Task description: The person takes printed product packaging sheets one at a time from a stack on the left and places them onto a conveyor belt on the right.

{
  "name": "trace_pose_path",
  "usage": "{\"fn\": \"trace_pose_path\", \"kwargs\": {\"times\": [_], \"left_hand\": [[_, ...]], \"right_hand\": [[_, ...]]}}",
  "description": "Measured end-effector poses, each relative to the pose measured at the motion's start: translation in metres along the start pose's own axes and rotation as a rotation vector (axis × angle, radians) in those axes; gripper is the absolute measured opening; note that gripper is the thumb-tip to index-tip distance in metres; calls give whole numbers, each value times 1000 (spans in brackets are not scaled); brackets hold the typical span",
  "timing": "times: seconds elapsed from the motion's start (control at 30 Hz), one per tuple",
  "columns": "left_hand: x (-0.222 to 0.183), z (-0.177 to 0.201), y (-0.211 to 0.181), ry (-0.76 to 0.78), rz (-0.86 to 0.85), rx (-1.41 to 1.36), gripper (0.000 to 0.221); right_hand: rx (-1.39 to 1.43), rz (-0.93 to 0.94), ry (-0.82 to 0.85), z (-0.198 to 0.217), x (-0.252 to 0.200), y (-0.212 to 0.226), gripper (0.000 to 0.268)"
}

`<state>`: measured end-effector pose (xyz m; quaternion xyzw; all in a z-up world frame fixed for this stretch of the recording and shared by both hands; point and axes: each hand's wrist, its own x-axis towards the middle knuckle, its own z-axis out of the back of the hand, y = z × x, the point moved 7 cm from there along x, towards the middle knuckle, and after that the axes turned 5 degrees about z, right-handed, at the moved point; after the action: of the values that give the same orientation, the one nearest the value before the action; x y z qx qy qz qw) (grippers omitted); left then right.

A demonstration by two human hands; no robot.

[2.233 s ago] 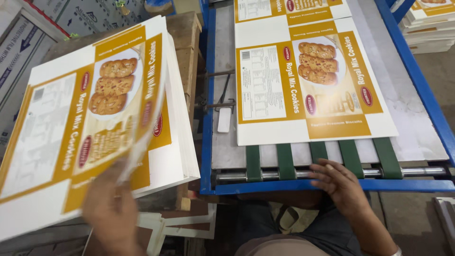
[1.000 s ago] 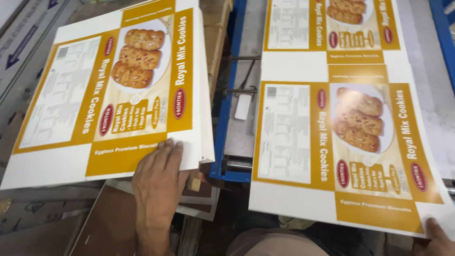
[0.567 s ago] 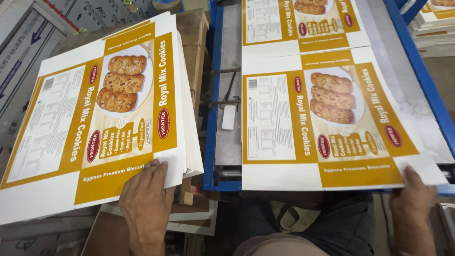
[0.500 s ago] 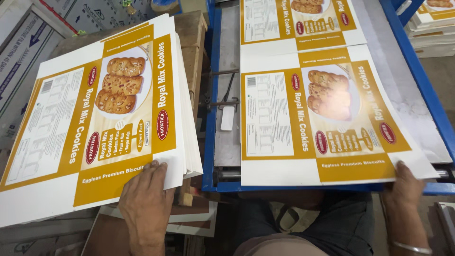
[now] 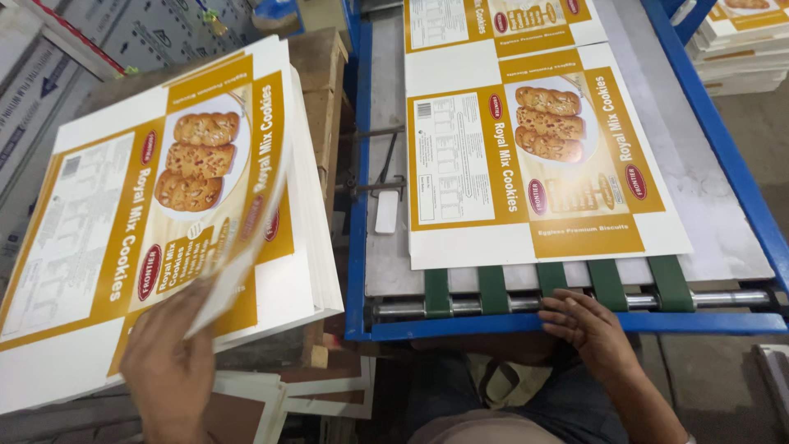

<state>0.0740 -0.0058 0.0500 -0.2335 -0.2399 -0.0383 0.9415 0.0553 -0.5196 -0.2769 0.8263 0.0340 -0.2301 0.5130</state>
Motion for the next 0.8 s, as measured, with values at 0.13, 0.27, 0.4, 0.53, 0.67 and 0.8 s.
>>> {"fn": "trace_pose_path", "kwargs": {"times": [0.13, 0.27, 0.4, 0.53, 0.67, 0.8], "left_hand": [[-7, -15, -29, -145, 2, 81, 59], [-33, -125, -137, 165, -279, 199, 50], [-54, -141, -202, 303, -439, 32, 62], [-47, -114, -167, 294, -321, 130, 71], [-34, -75, -114, 166, -224, 316, 65], [-11, -63, -72, 152, -177, 448, 59]], "right_hand": [[46, 82, 271, -76, -20, 36, 46], [205, 131, 636, -159, -58, 45, 49], [398, -127, 380, -167, -49, 19, 48], [316, 152, -26, -101, -4, 42, 42], [146, 409, -255, 2, 27, 75, 40], [61, 576, -412, 79, 39, 85, 45]]}}
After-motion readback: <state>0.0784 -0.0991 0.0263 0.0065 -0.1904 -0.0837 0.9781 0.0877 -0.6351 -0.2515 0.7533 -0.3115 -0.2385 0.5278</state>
